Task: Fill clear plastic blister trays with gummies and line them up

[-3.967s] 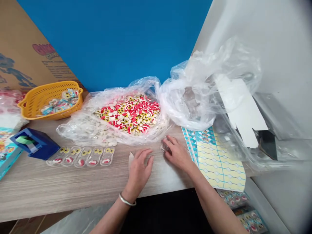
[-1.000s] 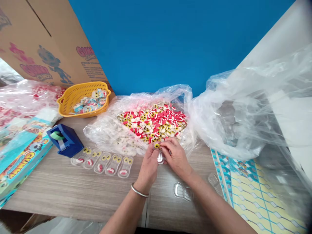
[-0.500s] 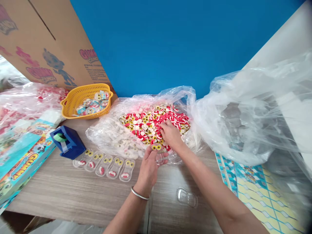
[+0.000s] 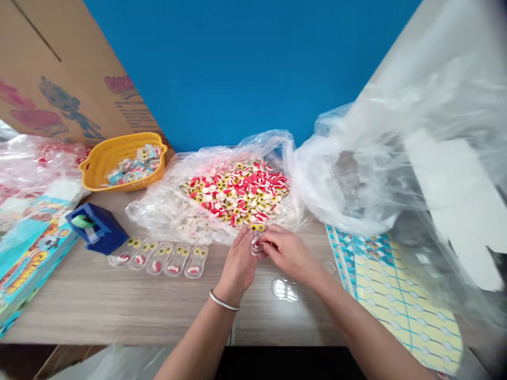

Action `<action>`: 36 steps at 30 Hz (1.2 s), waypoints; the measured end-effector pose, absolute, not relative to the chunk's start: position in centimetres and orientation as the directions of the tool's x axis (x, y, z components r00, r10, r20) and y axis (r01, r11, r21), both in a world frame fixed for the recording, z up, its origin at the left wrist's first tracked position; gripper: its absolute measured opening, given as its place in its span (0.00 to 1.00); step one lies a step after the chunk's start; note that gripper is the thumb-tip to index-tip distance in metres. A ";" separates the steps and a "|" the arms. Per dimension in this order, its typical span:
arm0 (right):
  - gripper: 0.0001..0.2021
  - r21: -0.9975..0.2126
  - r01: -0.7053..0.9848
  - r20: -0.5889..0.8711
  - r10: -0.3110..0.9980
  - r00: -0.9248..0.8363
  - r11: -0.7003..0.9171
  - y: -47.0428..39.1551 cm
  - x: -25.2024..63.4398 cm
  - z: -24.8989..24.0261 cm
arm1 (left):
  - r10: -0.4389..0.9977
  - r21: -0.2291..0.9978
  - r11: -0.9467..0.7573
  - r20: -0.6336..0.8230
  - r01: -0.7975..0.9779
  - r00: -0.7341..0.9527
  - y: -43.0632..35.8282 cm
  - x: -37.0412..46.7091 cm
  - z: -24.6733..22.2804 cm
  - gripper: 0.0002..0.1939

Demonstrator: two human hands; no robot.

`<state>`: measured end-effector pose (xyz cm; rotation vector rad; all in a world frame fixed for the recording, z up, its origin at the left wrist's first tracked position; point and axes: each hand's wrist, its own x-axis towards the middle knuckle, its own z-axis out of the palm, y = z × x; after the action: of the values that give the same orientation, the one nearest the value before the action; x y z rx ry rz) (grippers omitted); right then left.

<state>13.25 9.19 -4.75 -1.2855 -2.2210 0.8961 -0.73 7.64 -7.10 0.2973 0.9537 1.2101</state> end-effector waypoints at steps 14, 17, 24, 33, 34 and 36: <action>0.13 -0.577 0.817 0.268 0.943 0.196 -0.006 11.6 27.5 -4.0 | 0.818 0.697 0.550 -0.562 -0.461 0.125 7.0 6.2 -5.8 0.16; 0.16 -0.518 0.836 0.244 0.906 0.347 -0.181 16.7 31.7 -4.5 | 0.809 0.703 0.563 -0.575 -0.434 0.118 7.0 6.7 -5.6 0.14; 0.08 -0.546 0.816 0.185 0.923 0.338 -0.189 22.9 34.1 -6.8 | 0.796 0.700 0.571 -0.600 -0.428 0.080 7.4 6.5 -5.7 0.13; 0.10 -0.780 0.625 0.370 0.820 0.436 0.020 15.7 33.0 -4.1 | 0.788 0.679 0.594 -0.599 -0.432 0.142 7.1 7.0 -5.2 0.12; 0.09 -0.808 0.579 0.397 0.827 0.398 0.109 13.9 31.8 -3.9 | 0.786 0.665 0.603 -0.592 -0.441 0.182 6.9 7.0 -5.2 0.12; 0.07 -0.769 0.570 0.492 0.837 0.239 0.289 9.9 29.0 -3.9 | 0.771 0.624 0.629 -0.575 -0.463 0.274 6.5 6.9 -5.3 0.14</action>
<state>29.01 9.95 -3.92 -1.3912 -1.4416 0.3007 6.92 6.47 -5.28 0.3664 0.9821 0.8551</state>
